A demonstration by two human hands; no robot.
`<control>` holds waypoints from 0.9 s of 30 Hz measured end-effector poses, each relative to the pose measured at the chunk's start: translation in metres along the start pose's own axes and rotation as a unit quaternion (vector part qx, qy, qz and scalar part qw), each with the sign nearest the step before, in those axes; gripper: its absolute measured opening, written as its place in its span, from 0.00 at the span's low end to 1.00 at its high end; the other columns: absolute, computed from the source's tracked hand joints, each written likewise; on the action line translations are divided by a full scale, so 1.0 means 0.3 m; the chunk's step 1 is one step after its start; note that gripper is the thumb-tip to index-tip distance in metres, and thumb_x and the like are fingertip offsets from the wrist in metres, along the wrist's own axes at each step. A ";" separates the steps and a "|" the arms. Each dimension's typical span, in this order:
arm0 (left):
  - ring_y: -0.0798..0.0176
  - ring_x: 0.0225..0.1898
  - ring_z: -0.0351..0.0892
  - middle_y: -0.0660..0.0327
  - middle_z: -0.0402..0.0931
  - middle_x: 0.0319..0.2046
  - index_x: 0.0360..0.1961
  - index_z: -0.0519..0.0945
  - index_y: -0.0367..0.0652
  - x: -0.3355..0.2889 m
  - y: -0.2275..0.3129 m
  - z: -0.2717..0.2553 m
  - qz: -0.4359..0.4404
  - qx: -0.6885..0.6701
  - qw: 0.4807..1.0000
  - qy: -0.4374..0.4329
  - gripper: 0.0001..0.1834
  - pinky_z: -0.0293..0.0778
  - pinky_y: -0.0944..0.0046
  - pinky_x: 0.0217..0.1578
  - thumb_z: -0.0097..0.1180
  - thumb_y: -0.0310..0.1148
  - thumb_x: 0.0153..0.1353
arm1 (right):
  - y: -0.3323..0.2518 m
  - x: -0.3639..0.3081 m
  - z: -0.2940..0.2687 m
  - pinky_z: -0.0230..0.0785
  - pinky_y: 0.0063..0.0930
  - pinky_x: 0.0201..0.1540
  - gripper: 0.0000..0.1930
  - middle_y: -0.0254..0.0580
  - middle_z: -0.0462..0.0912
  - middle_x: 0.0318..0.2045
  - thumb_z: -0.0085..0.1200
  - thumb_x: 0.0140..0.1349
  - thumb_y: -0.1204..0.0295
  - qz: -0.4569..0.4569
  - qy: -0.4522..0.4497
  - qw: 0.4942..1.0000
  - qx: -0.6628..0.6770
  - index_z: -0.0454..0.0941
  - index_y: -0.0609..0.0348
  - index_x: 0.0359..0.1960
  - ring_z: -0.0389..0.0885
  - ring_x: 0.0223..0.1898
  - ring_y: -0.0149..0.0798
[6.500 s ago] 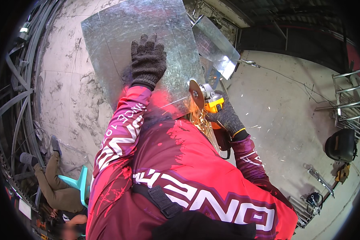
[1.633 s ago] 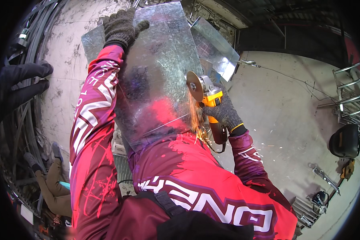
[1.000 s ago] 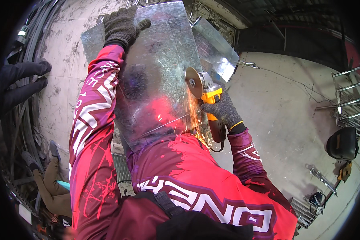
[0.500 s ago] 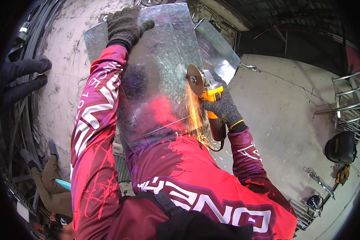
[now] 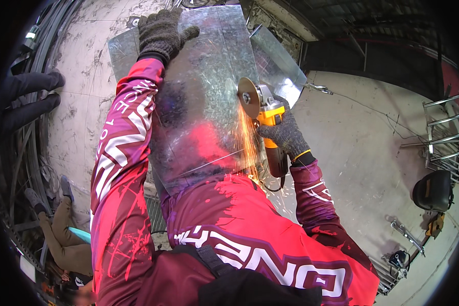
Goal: Using an angle grinder to cut through a large metal sheet on the floor.
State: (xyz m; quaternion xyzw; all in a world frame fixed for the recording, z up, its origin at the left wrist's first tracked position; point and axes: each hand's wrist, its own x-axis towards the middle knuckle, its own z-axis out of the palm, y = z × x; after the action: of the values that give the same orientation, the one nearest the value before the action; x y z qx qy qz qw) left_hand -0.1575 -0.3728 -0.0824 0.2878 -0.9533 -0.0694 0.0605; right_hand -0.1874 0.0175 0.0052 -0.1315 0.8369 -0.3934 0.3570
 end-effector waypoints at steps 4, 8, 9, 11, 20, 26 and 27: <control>0.46 0.72 0.65 0.51 0.69 0.70 0.73 0.68 0.52 -0.003 0.000 -0.002 -0.003 -0.003 1.000 -0.012 0.48 0.49 0.41 0.75 0.54 0.72 0.61 | -0.070 -0.002 0.012 0.77 0.35 0.53 0.46 0.41 0.79 0.52 0.73 0.42 0.77 0.010 -0.007 1.000 0.017 0.66 0.59 0.68 0.80 0.50 0.38; 0.46 0.72 0.65 0.51 0.69 0.70 0.73 0.69 0.52 -0.003 0.023 -0.027 -0.002 -0.013 1.000 -0.019 0.48 0.48 0.41 0.75 0.55 0.72 0.61 | -0.047 0.021 -0.003 0.76 0.35 0.55 0.47 0.40 0.79 0.53 0.73 0.44 0.78 -0.006 -0.014 1.000 0.024 0.62 0.56 0.69 0.79 0.51 0.38; 0.46 0.72 0.65 0.51 0.69 0.70 0.73 0.69 0.52 -0.002 0.024 -0.031 -0.002 -0.014 1.000 -0.020 0.48 0.48 0.41 0.75 0.55 0.72 0.61 | -0.035 0.028 -0.009 0.76 0.35 0.56 0.47 0.40 0.78 0.53 0.75 0.47 0.77 -0.024 -0.031 0.999 0.019 0.60 0.54 0.70 0.79 0.52 0.38; 0.46 0.71 0.66 0.51 0.70 0.69 0.72 0.69 0.51 -0.005 0.019 -0.035 -0.002 -0.008 1.000 -0.022 0.47 0.48 0.41 0.75 0.55 0.72 0.61 | -0.038 0.031 -0.004 0.76 0.35 0.56 0.48 0.40 0.78 0.53 0.75 0.47 0.77 -0.018 -0.030 0.999 0.011 0.59 0.54 0.70 0.79 0.52 0.38; 0.45 0.68 0.70 0.50 0.74 0.65 0.71 0.71 0.51 -0.006 0.008 0.000 0.013 -0.018 0.999 0.026 0.46 0.51 0.41 0.73 0.57 0.70 0.60 | -0.088 0.034 0.007 0.77 0.34 0.53 0.49 0.40 0.79 0.51 0.72 0.45 0.80 -0.008 -0.016 0.999 0.046 0.60 0.53 0.71 0.80 0.49 0.38; 0.44 0.68 0.70 0.49 0.74 0.65 0.71 0.71 0.50 -0.008 0.008 -0.004 0.011 -0.026 0.999 0.025 0.47 0.53 0.41 0.72 0.58 0.70 0.59 | -0.090 0.065 0.008 0.77 0.35 0.52 0.48 0.40 0.79 0.50 0.73 0.45 0.80 0.008 -0.006 1.000 0.015 0.60 0.52 0.70 0.80 0.48 0.38; 0.44 0.68 0.70 0.49 0.74 0.65 0.71 0.71 0.50 -0.009 0.009 -0.005 0.010 -0.027 0.999 0.025 0.47 0.53 0.41 0.72 0.58 0.70 0.59 | -0.089 0.069 0.007 0.77 0.36 0.51 0.48 0.40 0.79 0.50 0.73 0.44 0.79 0.004 -0.003 1.000 0.010 0.61 0.52 0.69 0.80 0.48 0.39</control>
State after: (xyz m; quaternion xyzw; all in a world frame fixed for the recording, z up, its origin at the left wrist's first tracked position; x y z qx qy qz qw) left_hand -0.1566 -0.3692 -0.0806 0.2780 -0.9521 -0.0868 0.0930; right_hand -0.2021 -0.0115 0.0141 -0.1262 0.8323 -0.3998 0.3625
